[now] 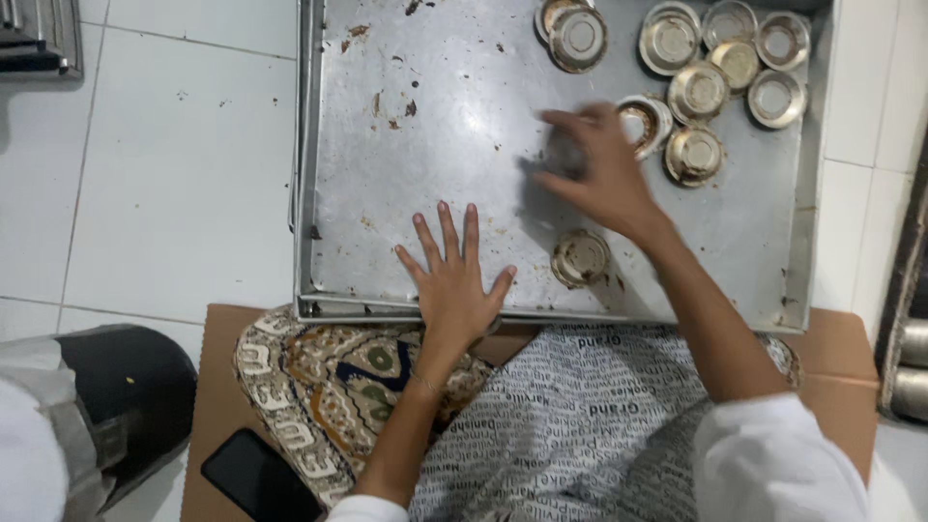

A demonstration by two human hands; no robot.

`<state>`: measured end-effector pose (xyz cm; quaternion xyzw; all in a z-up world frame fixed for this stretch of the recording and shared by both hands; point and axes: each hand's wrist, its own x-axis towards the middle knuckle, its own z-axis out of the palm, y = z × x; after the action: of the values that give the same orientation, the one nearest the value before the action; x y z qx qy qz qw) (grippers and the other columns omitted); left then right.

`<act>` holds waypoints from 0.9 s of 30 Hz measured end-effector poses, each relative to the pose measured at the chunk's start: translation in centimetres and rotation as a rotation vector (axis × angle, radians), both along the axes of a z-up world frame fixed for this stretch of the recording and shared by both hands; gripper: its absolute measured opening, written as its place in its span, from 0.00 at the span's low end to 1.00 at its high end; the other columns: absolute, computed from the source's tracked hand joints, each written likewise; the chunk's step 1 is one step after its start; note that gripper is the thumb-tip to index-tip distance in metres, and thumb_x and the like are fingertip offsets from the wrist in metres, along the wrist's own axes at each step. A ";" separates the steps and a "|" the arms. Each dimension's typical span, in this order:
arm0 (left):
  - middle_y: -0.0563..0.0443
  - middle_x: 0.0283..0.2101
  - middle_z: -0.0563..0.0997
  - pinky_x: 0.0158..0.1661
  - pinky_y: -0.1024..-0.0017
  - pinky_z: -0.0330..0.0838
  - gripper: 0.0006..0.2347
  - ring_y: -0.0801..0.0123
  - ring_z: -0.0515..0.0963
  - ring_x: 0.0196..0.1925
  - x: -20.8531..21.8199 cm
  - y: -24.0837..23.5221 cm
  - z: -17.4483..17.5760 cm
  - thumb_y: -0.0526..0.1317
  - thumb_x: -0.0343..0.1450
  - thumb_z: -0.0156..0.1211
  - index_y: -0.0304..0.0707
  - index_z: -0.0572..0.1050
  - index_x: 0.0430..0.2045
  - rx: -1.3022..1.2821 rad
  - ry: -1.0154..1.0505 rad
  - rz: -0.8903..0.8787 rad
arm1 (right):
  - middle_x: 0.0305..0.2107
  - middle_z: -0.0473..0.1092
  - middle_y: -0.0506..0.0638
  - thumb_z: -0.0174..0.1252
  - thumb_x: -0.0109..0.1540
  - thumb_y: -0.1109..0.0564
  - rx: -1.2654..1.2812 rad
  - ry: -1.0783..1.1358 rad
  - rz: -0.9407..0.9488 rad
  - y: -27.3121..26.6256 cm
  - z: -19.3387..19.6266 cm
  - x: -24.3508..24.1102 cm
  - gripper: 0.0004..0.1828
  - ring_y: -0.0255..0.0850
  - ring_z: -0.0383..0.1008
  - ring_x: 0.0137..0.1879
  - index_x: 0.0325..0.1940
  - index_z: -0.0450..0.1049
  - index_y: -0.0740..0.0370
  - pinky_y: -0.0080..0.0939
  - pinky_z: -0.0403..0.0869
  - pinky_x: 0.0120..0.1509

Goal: The person picks up metal lids from a large tray and stacks them into a single column by hand while sitting on the floor.

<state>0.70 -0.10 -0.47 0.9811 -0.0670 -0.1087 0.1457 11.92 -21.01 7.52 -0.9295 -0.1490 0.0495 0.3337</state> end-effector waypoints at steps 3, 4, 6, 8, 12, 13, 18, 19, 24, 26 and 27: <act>0.29 0.76 0.34 0.58 0.22 0.21 0.39 0.26 0.27 0.74 0.2 0.1 1.3 0.64 0.72 0.42 0.42 0.41 0.74 -0.091 0.109 -0.010 | 0.57 0.58 0.65 0.67 0.59 0.45 0.074 0.147 -0.230 -5.5 1.1 -4.7 0.35 0.74 0.61 0.63 0.69 0.66 0.48 0.72 0.64 0.63; 0.29 0.76 0.36 0.59 0.22 0.23 0.38 0.26 0.28 0.74 0.1 0.0 1.6 0.63 0.72 0.43 0.41 0.45 0.74 -0.074 0.111 -0.008 | 0.59 0.57 0.63 0.68 0.57 0.45 0.064 0.217 -0.339 -7.7 1.1 -6.1 0.36 0.74 0.60 0.64 0.68 0.67 0.49 0.73 0.64 0.62; 0.29 0.76 0.36 0.59 0.22 0.25 0.38 0.26 0.29 0.74 -0.1 -0.1 1.1 0.64 0.72 0.43 0.42 0.45 0.74 -0.067 0.091 -0.013 | 0.58 0.59 0.63 0.68 0.57 0.46 0.049 0.245 -0.414 -10.2 1.7 -8.5 0.34 0.72 0.62 0.62 0.67 0.69 0.49 0.72 0.64 0.61; 0.29 0.76 0.36 0.59 0.22 0.26 0.38 0.26 0.29 0.74 -0.2 -0.1 0.9 0.64 0.72 0.43 0.42 0.46 0.74 -0.054 0.072 -0.016 | 0.56 0.61 0.63 0.68 0.56 0.48 0.040 0.275 -0.486 -12.3 1.8 -10.3 0.33 0.70 0.63 0.61 0.66 0.71 0.48 0.70 0.64 0.61; 0.31 0.76 0.36 0.60 0.22 0.25 0.40 0.29 0.29 0.75 -0.2 -0.1 0.3 0.66 0.71 0.42 0.44 0.45 0.74 -0.008 0.078 -0.016 | 0.54 0.63 0.67 0.68 0.54 0.47 -0.061 0.306 -0.362 -13.5 1.6 -12.0 0.33 0.69 0.64 0.61 0.63 0.71 0.51 0.64 0.64 0.65; 0.34 0.77 0.33 0.60 0.23 0.24 0.40 0.31 0.27 0.75 -0.4 0.0 -0.1 0.67 0.71 0.39 0.46 0.42 0.75 0.010 0.101 -0.011 | 0.52 0.65 0.70 0.68 0.54 0.45 -0.075 0.305 -0.285 -13.1 1.7 -12.2 0.33 0.71 0.64 0.63 0.62 0.72 0.54 0.63 0.64 0.67; 0.36 0.77 0.31 0.61 0.23 0.23 0.40 0.32 0.26 0.76 -0.4 -0.1 0.5 0.68 0.70 0.36 0.48 0.41 0.75 -0.032 0.118 -0.001 | 0.54 0.63 0.66 0.71 0.53 0.42 -0.203 0.220 -0.266 -10.8 -3.4 -6.4 0.32 0.67 0.66 0.61 0.59 0.73 0.48 0.66 0.66 0.62; 0.36 0.77 0.31 0.61 0.24 0.23 0.40 0.32 0.26 0.76 -0.4 0.0 0.6 0.69 0.70 0.36 0.49 0.40 0.75 -0.032 0.126 0.001 | 0.54 0.63 0.64 0.72 0.52 0.40 -0.241 0.183 -0.306 -10.1 -4.3 -5.0 0.33 0.66 0.65 0.61 0.60 0.72 0.46 0.66 0.68 0.59; 0.36 0.77 0.32 0.62 0.25 0.22 0.40 0.34 0.27 0.76 -0.5 -0.1 1.3 0.69 0.70 0.35 0.49 0.41 0.75 -0.008 0.147 0.006 | 0.53 0.56 0.60 0.68 0.52 0.33 -0.277 0.133 -0.329 -6.3 -5.7 -1.7 0.39 0.67 0.61 0.61 0.63 0.63 0.42 0.70 0.69 0.57; 0.36 0.77 0.32 0.62 0.26 0.22 0.40 0.34 0.27 0.76 -0.5 -0.1 1.8 0.68 0.70 0.35 0.48 0.41 0.75 -0.022 0.162 0.011 | 0.56 0.55 0.62 0.64 0.55 0.33 -0.289 0.159 -0.309 -4.7 -5.8 -2.0 0.41 0.69 0.59 0.64 0.69 0.58 0.41 0.73 0.68 0.59; 0.36 0.77 0.32 0.62 0.26 0.22 0.40 0.34 0.26 0.76 -0.4 -0.2 1.7 0.68 0.70 0.35 0.49 0.40 0.75 -0.007 0.169 0.007 | 0.61 0.52 0.62 0.60 0.57 0.30 -0.399 0.176 -0.283 -4.0 -5.8 -2.7 0.44 0.69 0.54 0.67 0.73 0.54 0.39 0.77 0.65 0.61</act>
<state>0.27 -0.29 1.27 0.9680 -0.0514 -0.1905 0.1549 9.23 -24.98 1.76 -0.9807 0.0249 0.1112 0.1588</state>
